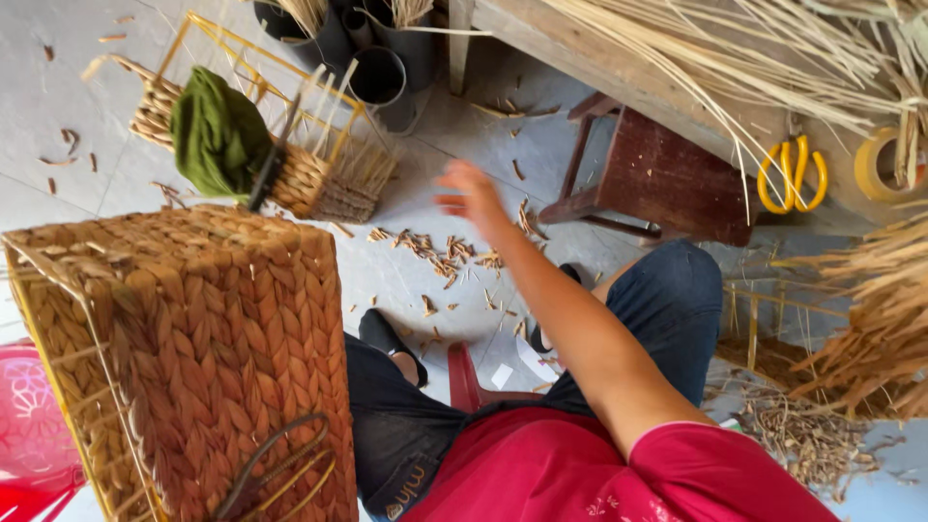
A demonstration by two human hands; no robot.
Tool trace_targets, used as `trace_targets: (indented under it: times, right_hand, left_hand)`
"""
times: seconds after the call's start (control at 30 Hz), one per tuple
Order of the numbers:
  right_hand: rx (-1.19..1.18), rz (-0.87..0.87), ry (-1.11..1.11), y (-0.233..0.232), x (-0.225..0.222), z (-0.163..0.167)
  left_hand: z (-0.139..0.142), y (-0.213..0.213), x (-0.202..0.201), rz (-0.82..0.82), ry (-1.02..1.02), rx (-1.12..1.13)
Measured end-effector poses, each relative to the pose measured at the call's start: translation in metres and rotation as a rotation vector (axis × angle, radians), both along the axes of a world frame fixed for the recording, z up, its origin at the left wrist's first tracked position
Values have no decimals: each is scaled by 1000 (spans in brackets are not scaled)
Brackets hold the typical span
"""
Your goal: The person sits on the floor with a woven water-hyacinth basket on their lap and uses scissors to trim the protruding wooden sticks sticking out of the basket's rim. They rotate the basket to reach different sides and continue cutting the excess ends around the edges.
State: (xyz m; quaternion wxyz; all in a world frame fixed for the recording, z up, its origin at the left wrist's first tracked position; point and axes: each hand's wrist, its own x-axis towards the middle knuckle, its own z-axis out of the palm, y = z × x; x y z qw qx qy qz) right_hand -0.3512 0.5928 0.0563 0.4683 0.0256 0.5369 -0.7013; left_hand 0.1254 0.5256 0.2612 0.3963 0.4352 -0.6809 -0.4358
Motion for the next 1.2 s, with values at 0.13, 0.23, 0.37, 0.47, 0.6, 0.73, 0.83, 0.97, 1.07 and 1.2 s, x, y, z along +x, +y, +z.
trace_targets:
  times: [0.13,0.23,0.37,0.47,0.6,0.73,0.83,0.97,1.07,1.2]
  right_hand:
    - [400,-680,26,160,-36,-31]
    - [552,-864,30,229,-57,-28]
    - [231,-828,-124,238,-73,0]
    - [208,-769,-205,231,-74,23]
    - [66,-675,-318,216,-41,40]
    - [64,-544,-301,188,14,48]
    - [47,-491,-381,162,52,54]
    - [66,-362,-305,144,97,63]
    - [47,-297,-377,140,127,65]
    - [36,-174,-420,150,166,54]
  left_hand:
    - [0,7,13,-20,18,-13]
    - [8,17,21,-30,37,-23]
    - [21,31,9,-35,78,-33]
    - [37,47,-8,5,57,-73]
    - [55,66,-26,151,-205,-269]
    - [57,62,-34,158,-264,-389]
    - [49,56,-36,163,-210,-340]
    - [47,50,-38,126,-167,-345]
    - [51,48,-42,130,-122,-306]
    - [56,47,-46,136,-109,-260]
